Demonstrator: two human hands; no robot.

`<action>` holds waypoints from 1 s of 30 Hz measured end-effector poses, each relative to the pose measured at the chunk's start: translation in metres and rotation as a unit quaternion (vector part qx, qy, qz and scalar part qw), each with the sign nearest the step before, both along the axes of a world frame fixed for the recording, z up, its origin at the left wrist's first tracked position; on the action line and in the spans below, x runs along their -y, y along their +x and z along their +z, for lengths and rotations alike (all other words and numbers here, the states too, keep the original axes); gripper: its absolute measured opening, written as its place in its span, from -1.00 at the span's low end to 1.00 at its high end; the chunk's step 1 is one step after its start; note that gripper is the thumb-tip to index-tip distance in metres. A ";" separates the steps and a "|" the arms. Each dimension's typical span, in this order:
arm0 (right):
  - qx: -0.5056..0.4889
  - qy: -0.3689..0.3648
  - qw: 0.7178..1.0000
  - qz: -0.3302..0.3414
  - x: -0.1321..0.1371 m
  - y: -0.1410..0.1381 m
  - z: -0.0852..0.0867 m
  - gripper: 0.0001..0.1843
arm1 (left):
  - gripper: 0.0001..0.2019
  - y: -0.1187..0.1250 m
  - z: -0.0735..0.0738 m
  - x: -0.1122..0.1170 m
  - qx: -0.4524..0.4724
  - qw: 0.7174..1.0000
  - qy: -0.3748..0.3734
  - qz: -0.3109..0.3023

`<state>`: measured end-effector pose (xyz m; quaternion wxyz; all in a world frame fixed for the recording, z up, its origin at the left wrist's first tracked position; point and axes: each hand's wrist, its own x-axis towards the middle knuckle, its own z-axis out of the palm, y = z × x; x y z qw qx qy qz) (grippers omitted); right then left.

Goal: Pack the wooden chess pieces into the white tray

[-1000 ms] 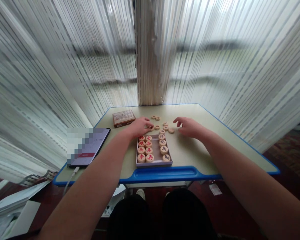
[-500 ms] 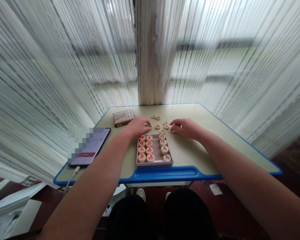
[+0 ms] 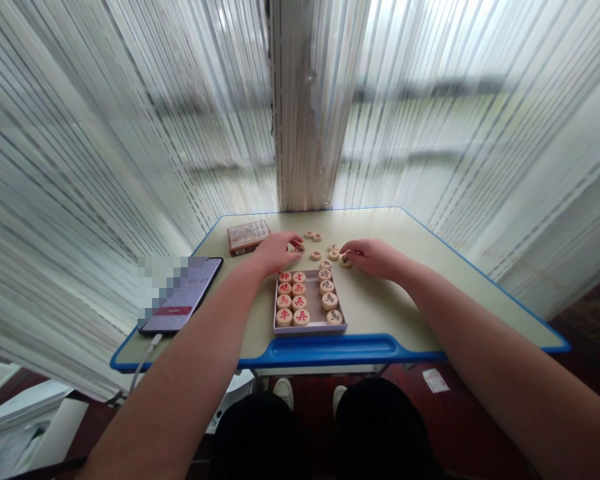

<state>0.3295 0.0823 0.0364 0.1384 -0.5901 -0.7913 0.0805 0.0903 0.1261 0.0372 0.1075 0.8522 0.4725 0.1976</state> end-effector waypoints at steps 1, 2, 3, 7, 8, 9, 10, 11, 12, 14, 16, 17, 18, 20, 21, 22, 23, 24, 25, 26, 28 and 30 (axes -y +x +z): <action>-0.002 -0.006 1.000 0.001 0.000 0.000 0.000 -0.69 | -0.62 0.000 -0.001 -0.001 0.009 1.000 -0.001 -0.003; -0.004 -0.012 1.000 0.007 0.000 0.000 -0.001 -0.69 | -0.61 -0.001 -0.001 -0.001 0.015 1.000 -0.001 -0.006; -0.003 -0.018 1.000 0.013 0.000 0.000 0.000 -0.68 | -0.61 -0.001 -0.002 -0.002 0.017 1.000 0.001 -0.009; 0.012 -0.045 0.999 0.007 0.004 -0.001 0.005 -0.67 | -0.65 0.000 0.000 -0.001 0.008 1.000 0.000 -0.008; 0.018 -0.057 0.998 0.001 0.006 -0.001 0.008 -0.67 | -0.64 0.000 0.001 0.000 0.013 1.000 -0.007 -0.005; 0.023 -0.068 0.997 -0.001 0.008 -0.001 0.010 -0.66 | -0.62 0.000 0.002 0.002 0.023 1.000 -0.018 0.000; 0.027 -0.076 0.997 0.003 0.010 -0.002 0.012 -0.63 | -0.60 0.001 0.003 0.003 0.036 0.999 -0.030 0.004; 0.029 -0.081 0.996 0.011 0.012 -0.002 0.014 -0.58 | -0.58 0.001 0.004 0.004 0.050 0.998 -0.042 0.007; 0.030 -0.082 0.996 0.021 0.013 -0.003 0.014 -0.55 | -0.56 0.002 0.005 0.005 0.061 0.997 -0.050 0.011; 0.028 -0.078 0.996 0.037 0.013 -0.003 0.014 -0.57 | -0.54 0.002 0.006 0.006 0.073 0.996 -0.055 0.019; 0.026 -0.068 0.997 0.039 0.013 -0.003 0.012 -0.66 | -0.54 0.002 0.006 0.006 0.072 0.996 -0.050 0.025; 0.025 -0.059 0.997 0.037 0.013 -0.003 0.011 -0.70 | -0.55 0.002 0.005 0.005 0.069 0.996 -0.046 0.027; 0.022 -0.048 0.998 0.035 0.014 -0.003 0.012 -0.74 | -0.55 0.002 0.005 0.005 0.066 0.997 -0.042 0.028; 0.004 -0.035 0.999 0.039 0.018 -0.004 0.015 -0.76 | -0.55 0.002 0.004 0.004 0.059 0.997 -0.036 0.029; -0.011 -0.037 0.998 0.048 0.022 -0.006 0.019 -0.74 | -0.55 0.002 0.004 0.004 0.056 0.997 -0.034 0.029; -0.029 -0.050 0.996 0.063 0.027 -0.008 0.022 -0.71 | -0.55 0.002 0.004 0.004 0.053 0.998 -0.033 0.030; -0.045 -0.073 0.992 0.088 0.032 -0.011 0.026 -0.67 | -0.55 0.002 0.004 0.004 0.051 0.998 -0.032 0.032; -0.056 -0.094 0.987 0.114 0.036 -0.013 0.029 -0.64 | -0.55 0.001 0.003 0.004 0.049 0.998 -0.030 0.032; -0.056 -0.118 0.981 0.142 0.041 -0.016 0.032 -0.63 | -0.55 0.001 0.003 0.004 0.046 0.998 -0.029 0.032; -0.049 -0.140 0.975 0.165 0.045 -0.018 0.034 -0.63 | -0.55 0.001 0.003 0.003 0.041 0.998 -0.028 0.030; -0.030 -0.178 0.965 0.189 0.050 -0.022 0.035 -0.63 | -0.54 0.000 0.001 0.002 0.030 0.999 -0.025 0.025; -0.013 -0.209 0.959 0.190 0.053 -0.024 0.034 -0.61 | -0.54 0.000 -0.001 0.000 0.019 0.999 -0.021 0.022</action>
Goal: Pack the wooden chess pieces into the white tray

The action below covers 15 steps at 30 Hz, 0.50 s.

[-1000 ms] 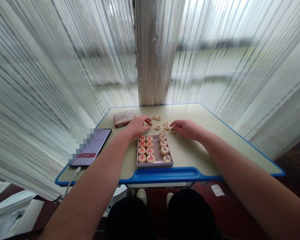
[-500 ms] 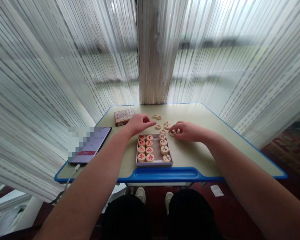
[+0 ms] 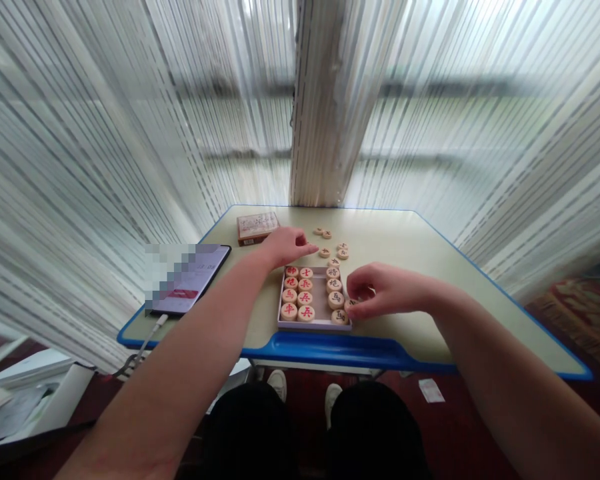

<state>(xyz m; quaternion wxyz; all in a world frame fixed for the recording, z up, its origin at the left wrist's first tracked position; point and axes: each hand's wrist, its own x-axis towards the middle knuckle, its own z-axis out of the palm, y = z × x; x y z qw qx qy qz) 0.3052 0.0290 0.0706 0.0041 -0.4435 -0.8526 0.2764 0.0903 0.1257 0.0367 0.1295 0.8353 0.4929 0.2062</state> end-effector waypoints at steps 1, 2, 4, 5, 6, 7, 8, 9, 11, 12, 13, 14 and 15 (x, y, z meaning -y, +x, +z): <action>0.007 -0.008 1.000 0.000 0.001 -0.001 -0.001 -0.59 | -0.54 0.000 -0.001 -0.001 -0.005 1.000 0.003 0.000; 0.013 -0.012 1.000 0.001 0.002 -0.003 -0.001 -0.58 | -0.55 0.000 -0.001 -0.001 -0.010 1.000 0.005 -0.001; 0.021 0.000 1.000 0.004 0.005 -0.006 -0.002 -0.57 | -0.56 0.001 -0.002 -0.003 -0.018 1.000 0.006 -0.002; 0.024 0.011 1.000 0.004 0.006 -0.008 -0.003 -0.57 | -0.56 0.001 -0.002 -0.003 -0.021 1.000 0.004 -0.003; 0.028 0.022 0.999 0.003 0.008 -0.009 -0.003 -0.57 | -0.56 0.001 -0.003 -0.004 -0.023 1.000 0.003 -0.004; 0.032 0.031 0.999 0.000 0.009 -0.010 -0.004 -0.57 | -0.57 0.001 -0.003 -0.004 -0.025 1.000 0.003 -0.004; 0.035 0.039 0.999 -0.003 0.009 -0.011 -0.004 -0.57 | -0.57 0.002 -0.003 -0.004 -0.028 1.000 0.002 -0.004; 0.035 0.044 0.998 -0.006 0.010 -0.012 -0.004 -0.56 | -0.57 0.002 -0.003 -0.004 -0.030 1.000 0.003 -0.002; 0.032 0.051 0.998 -0.009 0.009 -0.011 -0.004 -0.54 | -0.57 0.001 -0.003 -0.004 -0.035 0.999 0.001 0.001; 0.028 0.057 0.998 -0.009 0.009 -0.010 -0.003 -0.53 | -0.57 0.001 -0.003 -0.004 -0.037 0.999 0.000 0.003; 0.018 0.065 0.998 -0.009 0.009 -0.009 -0.003 -0.54 | -0.57 0.001 -0.002 -0.004 -0.037 0.999 -0.002 0.004; 0.003 0.075 0.997 -0.008 0.008 -0.008 -0.002 -0.58 | -0.57 0.001 -0.002 -0.004 -0.037 0.999 -0.002 0.005; -0.020 0.084 0.996 -0.003 0.008 -0.006 -0.001 -0.64 | -0.57 0.001 -0.002 -0.003 -0.038 0.999 0.000 0.006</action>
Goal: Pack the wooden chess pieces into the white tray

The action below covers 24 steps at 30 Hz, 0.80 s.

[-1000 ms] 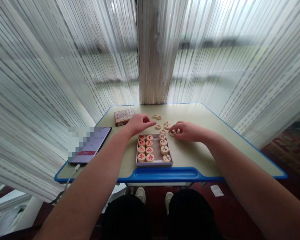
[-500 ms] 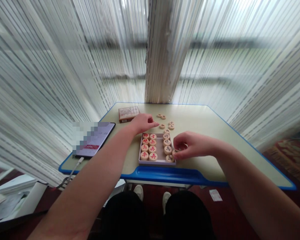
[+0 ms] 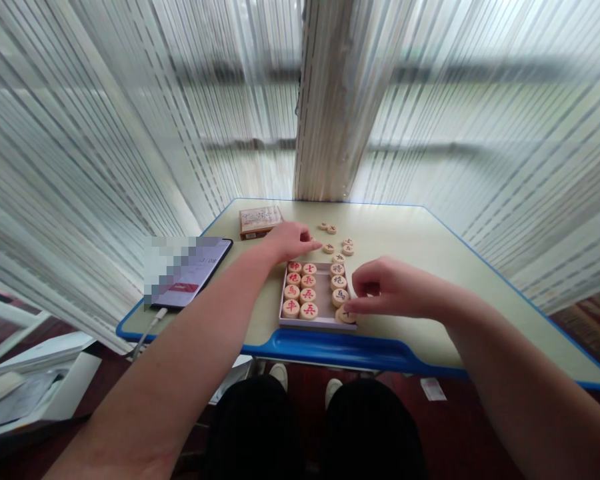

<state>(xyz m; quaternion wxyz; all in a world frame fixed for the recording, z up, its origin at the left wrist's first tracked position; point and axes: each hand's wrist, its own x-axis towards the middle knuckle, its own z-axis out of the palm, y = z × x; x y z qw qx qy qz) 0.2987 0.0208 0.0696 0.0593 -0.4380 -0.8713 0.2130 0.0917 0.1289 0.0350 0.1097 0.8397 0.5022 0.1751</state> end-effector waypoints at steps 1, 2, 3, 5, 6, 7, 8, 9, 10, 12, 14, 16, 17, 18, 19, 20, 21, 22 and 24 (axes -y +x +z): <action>-0.026 0.005 1.000 0.010 0.000 0.001 0.001 -0.71 | -0.57 0.000 0.000 0.000 -0.001 1.000 0.003 0.001; -0.049 0.001 0.999 0.024 0.000 0.003 0.001 -0.78 | -0.57 0.000 0.001 0.001 -0.002 1.000 0.005 0.001; -0.063 -0.011 0.997 0.039 0.000 0.004 0.002 -0.81 | -0.58 0.000 0.001 0.002 -0.003 1.000 0.007 0.002; -0.060 -0.046 0.995 0.058 0.001 0.005 0.002 -0.75 | -0.58 -0.001 0.003 0.003 -0.002 1.000 0.007 0.001; -0.049 -0.060 0.995 0.060 0.000 0.005 0.002 -0.73 | -0.58 -0.001 0.003 0.004 -0.001 1.000 0.007 0.001; -0.036 -0.069 0.995 0.058 0.000 0.006 0.001 -0.72 | -0.57 -0.002 0.003 0.004 -0.001 1.000 0.006 0.002; -0.027 -0.073 0.995 0.054 -0.001 0.006 0.000 -0.71 | -0.57 -0.002 0.004 0.005 -0.002 1.000 0.006 0.002; -0.022 -0.073 0.996 0.051 -0.001 0.006 0.000 -0.71 | -0.57 -0.002 0.004 0.005 -0.004 1.000 0.006 0.003; -0.021 -0.072 0.996 0.051 -0.002 0.006 -0.001 -0.71 | -0.57 -0.002 0.004 0.005 -0.006 1.000 0.006 0.003; -0.025 -0.071 0.996 0.053 -0.002 0.005 -0.001 -0.71 | -0.58 -0.002 0.004 0.005 -0.011 1.000 0.006 0.003; -0.035 -0.071 0.995 0.055 -0.002 0.005 -0.001 -0.71 | -0.58 -0.001 0.003 0.004 -0.016 1.000 0.009 0.002; -0.048 -0.074 0.995 0.056 -0.002 0.005 -0.001 -0.71 | -0.58 0.000 0.003 0.004 -0.019 1.000 0.013 0.000; -0.055 -0.076 0.994 0.059 -0.002 0.005 -0.001 -0.71 | -0.58 0.000 0.002 0.004 -0.019 1.000 0.014 -0.001; -0.063 -0.078 0.993 0.061 -0.002 0.004 -0.001 -0.71 | -0.58 0.000 0.003 0.003 -0.018 1.000 0.014 -0.002; -0.069 -0.080 0.992 0.064 -0.002 0.003 -0.001 -0.71 | -0.58 0.000 0.003 0.003 -0.017 1.000 0.013 -0.004; -0.072 -0.083 0.992 0.067 -0.002 0.002 -0.002 -0.71 | -0.58 0.000 0.003 0.003 -0.016 1.000 0.011 -0.005; -0.071 -0.087 0.991 0.068 -0.002 0.001 -0.002 -0.71 | -0.58 0.000 0.003 0.003 -0.016 1.000 0.009 -0.005; -0.067 -0.093 0.991 0.069 -0.002 0.001 -0.002 -0.71 | -0.58 0.000 0.004 0.004 -0.016 1.000 0.008 -0.006; -0.055 -0.106 0.991 0.064 -0.002 0.000 -0.002 -0.72 | -0.58 0.000 0.004 0.004 -0.019 1.000 0.005 -0.006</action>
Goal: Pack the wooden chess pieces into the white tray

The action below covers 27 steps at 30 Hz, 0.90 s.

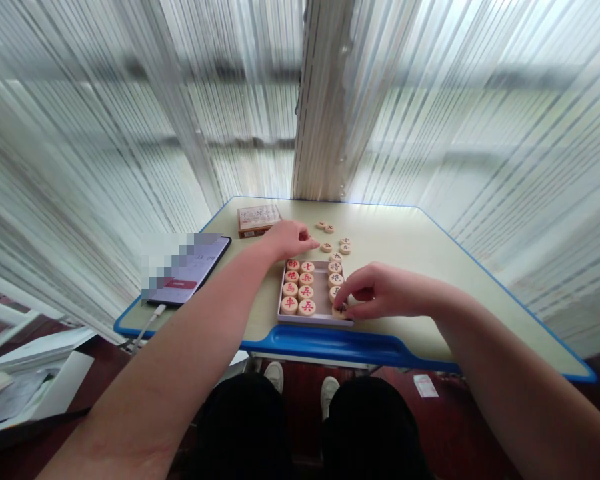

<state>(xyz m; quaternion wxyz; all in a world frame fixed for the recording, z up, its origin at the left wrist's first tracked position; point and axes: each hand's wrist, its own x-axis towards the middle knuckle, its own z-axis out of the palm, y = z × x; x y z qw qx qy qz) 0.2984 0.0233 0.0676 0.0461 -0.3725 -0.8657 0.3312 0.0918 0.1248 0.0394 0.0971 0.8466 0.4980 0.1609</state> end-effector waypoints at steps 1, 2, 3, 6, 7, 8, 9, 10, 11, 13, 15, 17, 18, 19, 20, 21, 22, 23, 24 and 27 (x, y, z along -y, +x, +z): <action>0.005 -0.005 1.000 -0.002 0.000 0.000 0.000 -0.72 | -0.58 0.000 0.000 0.000 -0.002 1.000 -0.001 0.000; 0.008 -0.008 1.000 -0.004 0.000 0.000 0.001 -0.72 | -0.58 0.000 0.001 0.001 -0.005 1.000 -0.001 0.000; 0.008 -0.009 1.000 -0.005 0.000 0.000 0.001 -0.72 | -0.57 0.000 0.001 0.001 -0.006 1.000 -0.001 0.000; -0.004 -0.011 1.000 -0.002 0.001 0.000 0.001 -0.74 | -0.56 0.000 0.001 0.001 -0.003 1.000 -0.001 0.003; -0.011 -0.010 1.000 -0.003 0.001 0.000 0.001 -0.74 | -0.56 0.000 0.001 0.001 -0.002 1.000 0.000 0.003; -0.019 -0.009 1.000 -0.007 0.001 0.000 0.000 -0.73 | -0.56 0.000 0.001 0.001 -0.002 1.000 0.000 0.003; -0.024 -0.008 1.000 -0.011 0.000 -0.001 0.000 -0.73 | -0.56 -0.001 0.001 0.000 -0.003 1.000 0.001 0.003; -0.025 -0.009 1.000 -0.014 0.000 -0.001 -0.001 -0.72 | -0.56 -0.001 0.000 0.000 -0.004 1.000 0.002 0.002; -0.022 -0.011 1.000 -0.016 0.000 -0.002 -0.002 -0.72 | -0.57 -0.001 0.000 0.000 -0.006 1.000 0.003 0.001; -0.012 -0.017 1.000 -0.016 -0.001 -0.002 -0.003 -0.73 | -0.56 -0.001 0.000 -0.001 -0.009 1.000 0.003 -0.001; -0.008 -0.025 1.000 -0.011 -0.001 -0.002 -0.004 -0.73 | -0.56 -0.001 0.000 0.000 -0.012 1.000 0.003 -0.002; -0.014 -0.026 1.000 -0.007 -0.002 0.000 -0.004 -0.73 | -0.56 -0.001 0.000 0.000 -0.014 1.000 0.003 -0.002; -0.018 -0.025 1.000 -0.006 -0.002 0.000 -0.004 -0.73 | -0.56 -0.001 0.000 0.000 -0.014 1.000 0.004 -0.003; -0.024 -0.021 0.999 -0.006 -0.003 0.001 -0.004 -0.72 | -0.56 -0.001 0.000 0.000 -0.016 1.000 0.005 -0.005; -0.031 -0.015 0.999 -0.007 -0.003 0.001 -0.004 -0.72 | -0.56 -0.001 0.001 0.000 -0.018 1.000 0.007 -0.007; -0.042 -0.004 0.999 -0.011 -0.004 0.001 -0.004 -0.72 | -0.56 -0.001 0.001 0.000 -0.022 1.000 0.010 -0.009; -0.056 0.010 0.998 -0.016 -0.005 0.001 -0.005 -0.71 | -0.56 -0.001 0.000 0.000 -0.025 1.000 0.012 -0.011; -0.072 0.026 0.997 -0.024 -0.006 0.001 -0.005 -0.71 | -0.56 -0.001 0.000 0.000 -0.026 1.000 0.014 -0.011; -0.087 0.047 0.994 -0.036 -0.008 0.002 -0.006 -0.71 | -0.57 -0.001 0.001 0.000 -0.022 1.000 0.014 -0.012; -0.113 0.133 0.979 -0.106 -0.013 0.003 -0.010 -0.72 | -0.58 -0.001 0.002 0.003 0.022 1.000 0.001 -0.012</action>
